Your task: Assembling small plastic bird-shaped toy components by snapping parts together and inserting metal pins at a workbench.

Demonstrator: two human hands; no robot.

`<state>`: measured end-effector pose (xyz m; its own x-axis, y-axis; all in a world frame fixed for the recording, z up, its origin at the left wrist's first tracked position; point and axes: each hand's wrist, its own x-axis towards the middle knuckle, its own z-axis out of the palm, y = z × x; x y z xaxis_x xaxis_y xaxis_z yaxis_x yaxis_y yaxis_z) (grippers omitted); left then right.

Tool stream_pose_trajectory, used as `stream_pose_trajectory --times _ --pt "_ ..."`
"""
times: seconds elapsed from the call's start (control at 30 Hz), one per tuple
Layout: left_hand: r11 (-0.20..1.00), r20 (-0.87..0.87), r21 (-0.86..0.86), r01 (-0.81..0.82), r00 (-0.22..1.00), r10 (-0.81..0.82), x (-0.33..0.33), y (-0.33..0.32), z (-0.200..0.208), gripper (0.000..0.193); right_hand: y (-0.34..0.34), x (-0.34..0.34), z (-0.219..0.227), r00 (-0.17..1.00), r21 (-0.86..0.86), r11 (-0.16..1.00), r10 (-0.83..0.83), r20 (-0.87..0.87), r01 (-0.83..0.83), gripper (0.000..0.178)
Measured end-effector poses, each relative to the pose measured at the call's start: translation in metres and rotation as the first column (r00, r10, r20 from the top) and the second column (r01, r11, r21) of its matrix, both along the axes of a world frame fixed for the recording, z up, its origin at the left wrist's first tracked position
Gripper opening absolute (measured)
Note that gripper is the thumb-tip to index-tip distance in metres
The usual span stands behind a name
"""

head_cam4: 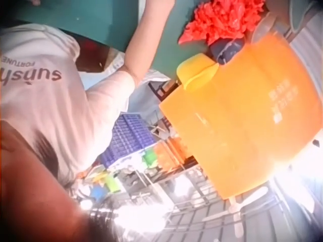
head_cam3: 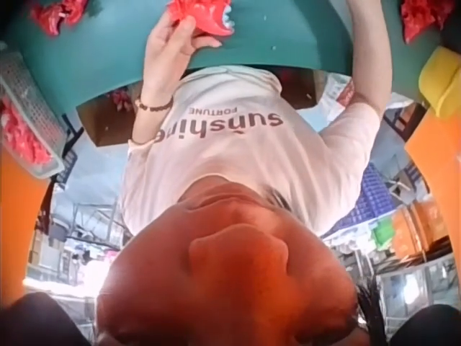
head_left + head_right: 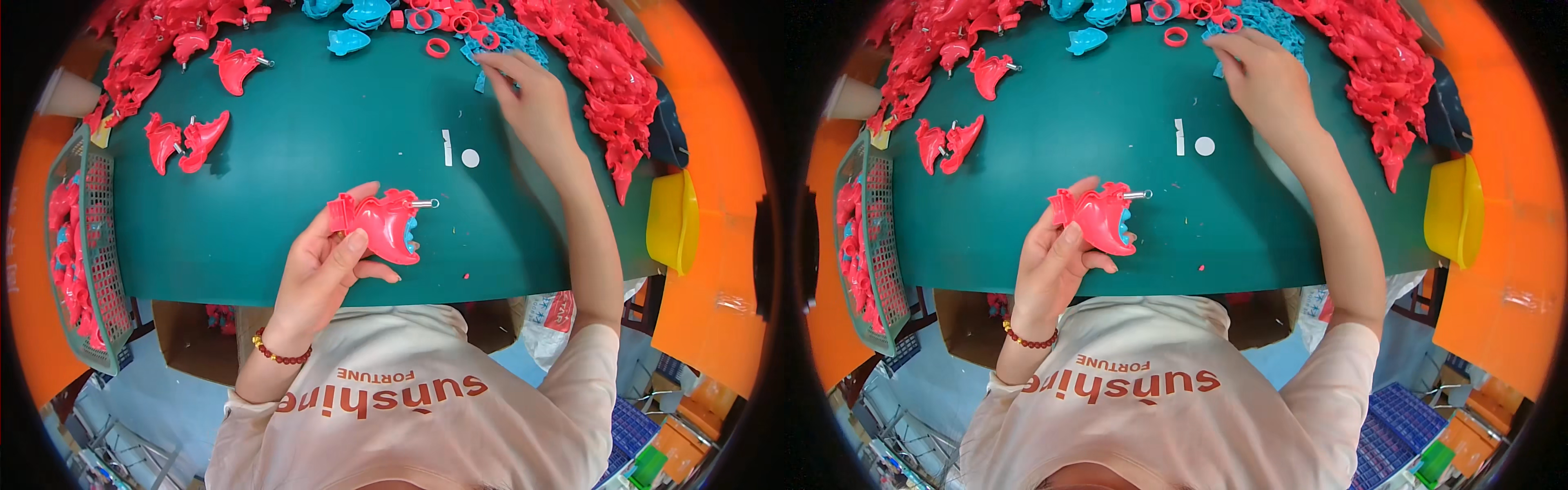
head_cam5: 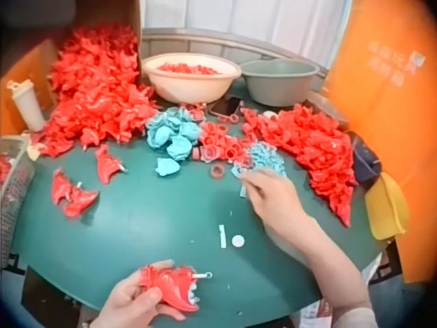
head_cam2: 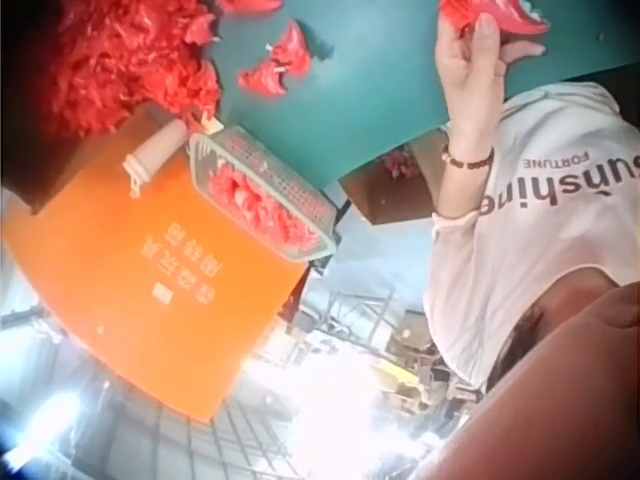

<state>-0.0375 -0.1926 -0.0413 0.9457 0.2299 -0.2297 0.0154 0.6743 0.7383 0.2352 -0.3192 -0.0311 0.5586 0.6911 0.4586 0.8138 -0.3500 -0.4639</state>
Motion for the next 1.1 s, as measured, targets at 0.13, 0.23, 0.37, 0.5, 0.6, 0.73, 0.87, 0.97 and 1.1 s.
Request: stream_pose_trajectory --times 0.13,0.23,0.37,0.5,0.6,0.73,0.87,0.97,1.1 --pt "0.999 0.015 -0.045 -0.002 1.000 0.003 0.003 0.003 -0.001 0.048 0.050 0.018 -0.010 0.901 -0.098 0.995 0.035 0.432 0.009 0.018" --pt "0.996 0.000 -0.062 -0.057 0.998 0.057 0.000 -0.001 -0.002 0.048 0.056 0.021 -0.015 0.893 -0.180 0.982 0.031 0.450 0.057 0.020" --pt "0.996 0.040 -0.088 -0.004 0.999 0.008 0.000 0.003 -0.002 0.047 0.045 0.006 -0.010 0.977 -0.266 0.964 0.069 0.204 -0.012 0.019" --pt "0.997 0.019 -0.071 0.024 1.000 -0.022 0.001 0.005 -0.002 0.045 0.018 0.007 0.016 0.990 -0.081 0.996 0.059 0.128 -0.049 0.019" --pt "0.998 -0.016 -0.047 0.029 0.999 -0.030 -0.001 0.003 -0.002 0.044 -0.018 0.034 0.035 0.986 -0.059 0.997 -0.044 0.161 0.054 0.019" --pt "0.999 -0.018 -0.021 0.035 0.999 -0.036 -0.002 0.003 -0.003 0.044 -0.050 0.047 0.043 0.980 -0.229 0.953 -0.199 0.009 0.196 0.018" --pt "1.000 -0.008 -0.018 0.006 1.000 -0.006 -0.001 0.002 -0.002 0.046 -0.062 0.069 0.037 0.935 -0.248 0.909 -0.287 0.206 0.334 0.018" --pt "1.000 0.021 -0.014 0.020 1.000 -0.020 -0.001 0.002 -0.004 0.047 -0.054 0.080 0.034 0.913 -0.305 0.872 -0.306 0.268 0.382 0.018" --pt "1.000 0.042 -0.006 0.029 0.999 -0.028 0.000 0.002 -0.004 0.047 -0.036 0.097 0.031 0.925 -0.200 0.913 -0.311 0.220 0.354 0.018"
